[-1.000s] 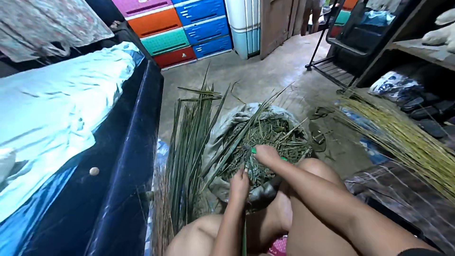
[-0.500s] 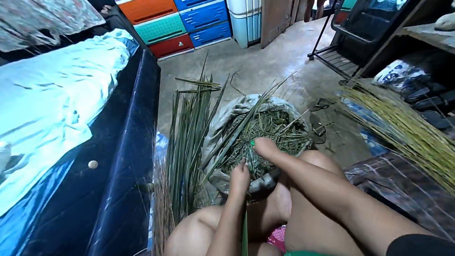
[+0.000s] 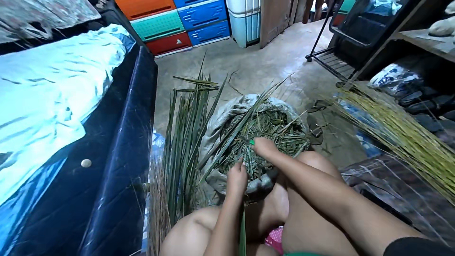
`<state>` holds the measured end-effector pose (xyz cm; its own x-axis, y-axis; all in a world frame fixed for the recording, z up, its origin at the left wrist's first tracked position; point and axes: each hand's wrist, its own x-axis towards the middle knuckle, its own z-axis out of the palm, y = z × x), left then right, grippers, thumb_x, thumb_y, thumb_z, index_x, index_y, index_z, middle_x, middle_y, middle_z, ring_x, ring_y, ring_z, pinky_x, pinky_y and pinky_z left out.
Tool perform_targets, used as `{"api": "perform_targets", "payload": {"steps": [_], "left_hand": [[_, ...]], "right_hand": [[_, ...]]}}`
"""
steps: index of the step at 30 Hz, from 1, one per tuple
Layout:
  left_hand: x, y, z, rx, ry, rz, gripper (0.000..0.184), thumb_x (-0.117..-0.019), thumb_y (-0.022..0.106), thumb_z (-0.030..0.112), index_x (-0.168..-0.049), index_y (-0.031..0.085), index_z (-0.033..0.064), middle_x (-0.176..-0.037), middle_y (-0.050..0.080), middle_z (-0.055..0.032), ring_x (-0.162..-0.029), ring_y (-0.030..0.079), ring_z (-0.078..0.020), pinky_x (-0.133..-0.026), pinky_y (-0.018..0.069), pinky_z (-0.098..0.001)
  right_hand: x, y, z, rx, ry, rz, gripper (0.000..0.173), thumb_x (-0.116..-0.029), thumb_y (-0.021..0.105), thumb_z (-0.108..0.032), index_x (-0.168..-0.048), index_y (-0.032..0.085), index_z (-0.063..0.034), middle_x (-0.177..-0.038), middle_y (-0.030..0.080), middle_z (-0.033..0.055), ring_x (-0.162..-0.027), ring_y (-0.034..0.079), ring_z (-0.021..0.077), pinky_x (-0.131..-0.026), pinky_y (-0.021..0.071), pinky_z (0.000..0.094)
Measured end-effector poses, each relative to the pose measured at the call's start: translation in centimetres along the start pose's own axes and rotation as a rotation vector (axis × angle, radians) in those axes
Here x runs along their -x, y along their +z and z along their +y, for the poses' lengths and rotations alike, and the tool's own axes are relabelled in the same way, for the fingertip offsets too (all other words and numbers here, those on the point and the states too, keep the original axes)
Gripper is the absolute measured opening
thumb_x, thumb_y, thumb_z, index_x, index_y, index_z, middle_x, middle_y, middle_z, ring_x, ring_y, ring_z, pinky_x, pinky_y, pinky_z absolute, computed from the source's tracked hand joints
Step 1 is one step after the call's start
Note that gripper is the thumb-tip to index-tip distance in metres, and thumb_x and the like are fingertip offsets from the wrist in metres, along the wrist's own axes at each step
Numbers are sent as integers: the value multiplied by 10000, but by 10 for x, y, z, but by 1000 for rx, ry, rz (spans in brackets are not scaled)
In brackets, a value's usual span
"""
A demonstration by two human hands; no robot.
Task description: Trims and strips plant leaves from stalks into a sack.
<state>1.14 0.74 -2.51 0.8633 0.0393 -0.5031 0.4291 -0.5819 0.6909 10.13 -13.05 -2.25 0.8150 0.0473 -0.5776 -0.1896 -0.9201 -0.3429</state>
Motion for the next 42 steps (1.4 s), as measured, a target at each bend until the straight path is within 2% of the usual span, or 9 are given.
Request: {"api": "perform_targets", "payload": {"steps": [7,10,13,18,22,25,30,33,42], "left_hand": [[-11,-4,-3,-13,-35,30,428,-1116,331,200,-1439,572,53,-998,719,-178,-811,685,-287,-768,551,-476],[-12,-2,-3,-42,-32,16,410,-1126,355,220,-1380,601,13,-1099,709,-230,-979,694,-357,-903,531,-539],[-12,3,1,-57,0,-15,451,-1133,365,260,-1512,504,60,-1197,699,-237,-1065,690,-374,-977,512,-545],[-10,1,-3,-27,22,-1,448,-1130,368,257,-1522,498,83,-904,729,-184,-716,673,-295,-715,547,-483],[-19,-9,-13,12,24,51,443,-1128,360,237,-1455,546,3,-929,723,-213,-732,682,-318,-706,555,-505],[-19,-14,-10,2,-5,89,431,-1117,371,213,-1454,561,22,-997,703,-245,-826,681,-357,-786,542,-541],[-14,-7,-12,-76,4,71,413,-1095,366,186,-1284,642,-56,-1019,724,-251,-908,710,-391,-846,545,-577],[-14,-1,-16,-73,29,60,463,-1116,358,229,-1434,547,-50,-1070,725,-261,-936,715,-394,-864,550,-569],[-2,3,-22,15,17,42,446,-1128,360,236,-1488,519,24,-841,713,-164,-624,625,-238,-613,521,-428]], "right_hand": [[36,20,-6,-46,-231,-317,372,-1092,471,-273,-1140,651,50,-1064,648,253,-997,636,382,-868,476,586],[31,25,-5,28,-173,-236,378,-1072,505,-302,-1169,666,26,-1163,675,262,-1125,654,424,-925,497,641],[11,17,-2,57,-60,-112,362,-1061,524,-273,-1242,666,6,-1279,666,255,-1226,629,440,-972,491,664],[-13,-2,-2,-60,44,-20,378,-1065,520,-281,-1258,656,13,-1314,654,247,-1247,623,425,-985,493,650],[10,8,-11,-134,-205,-253,406,-1090,489,-287,-1207,655,65,-1170,660,296,-1104,644,437,-939,476,641],[28,24,-19,-151,-282,-368,382,-1094,463,-276,-1103,641,62,-982,625,242,-867,605,352,-760,460,551],[36,23,-15,-51,-209,-253,382,-1075,504,-278,-1154,670,58,-1194,667,300,-1160,638,467,-928,484,684],[28,25,-13,3,-154,-178,360,-1061,531,-261,-1189,675,42,-1257,663,286,-1215,624,471,-950,484,697],[12,23,-1,-49,13,-14,325,-1038,543,-175,-1256,659,36,-1315,648,274,-1229,622,466,-959,498,679]]}}
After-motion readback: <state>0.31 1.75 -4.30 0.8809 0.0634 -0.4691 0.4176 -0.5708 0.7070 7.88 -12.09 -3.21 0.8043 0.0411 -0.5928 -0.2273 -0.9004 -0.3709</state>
